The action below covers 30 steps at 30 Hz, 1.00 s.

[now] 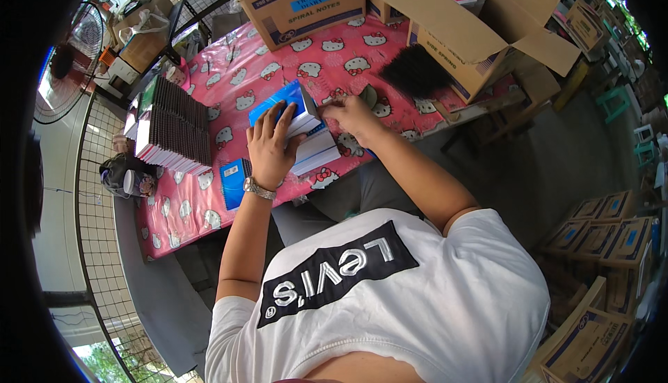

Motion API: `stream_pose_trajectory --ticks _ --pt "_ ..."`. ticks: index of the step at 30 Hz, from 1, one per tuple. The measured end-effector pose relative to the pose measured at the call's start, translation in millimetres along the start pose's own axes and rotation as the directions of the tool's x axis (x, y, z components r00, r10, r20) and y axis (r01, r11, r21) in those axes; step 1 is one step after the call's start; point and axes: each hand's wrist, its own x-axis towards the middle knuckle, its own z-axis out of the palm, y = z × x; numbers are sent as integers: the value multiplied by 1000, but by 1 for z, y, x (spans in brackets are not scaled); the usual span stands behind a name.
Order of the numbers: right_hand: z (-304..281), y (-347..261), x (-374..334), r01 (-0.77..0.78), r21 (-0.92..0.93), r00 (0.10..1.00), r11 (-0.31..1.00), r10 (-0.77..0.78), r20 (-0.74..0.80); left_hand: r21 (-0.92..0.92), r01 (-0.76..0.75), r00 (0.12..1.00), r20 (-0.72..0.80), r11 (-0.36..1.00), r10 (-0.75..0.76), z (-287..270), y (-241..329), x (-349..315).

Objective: The person assembles spiral notebooks by threading a metal coil binder through the pre-punched holes in a notebook cover and several pages by hand.

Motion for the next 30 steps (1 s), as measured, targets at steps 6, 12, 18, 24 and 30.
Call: stream_pose_trajectory --ticks 6,12,18,24,30 --pt "5 -21 -6 -106 -92 994 990 109 29 63 -48 994 102 997 41 0 11 3" --pt "14 -15 -11 -86 -166 996 982 81 -36 -320 109 993 70 941 -91 -15 8 5" --pt "19 -24 -18 -84 208 993 975 99 -63 -839 321 762 -47 440 -646 -25 49 -36" --pt "35 -55 -40 228 226 974 947 -224 -40 -879 174 693 430 -444 -579 -17 68 -8" --pt "68 -31 -51 601 -310 748 737 -655 -106 -754 -15 768 411 -657 -490 -35 54 38"
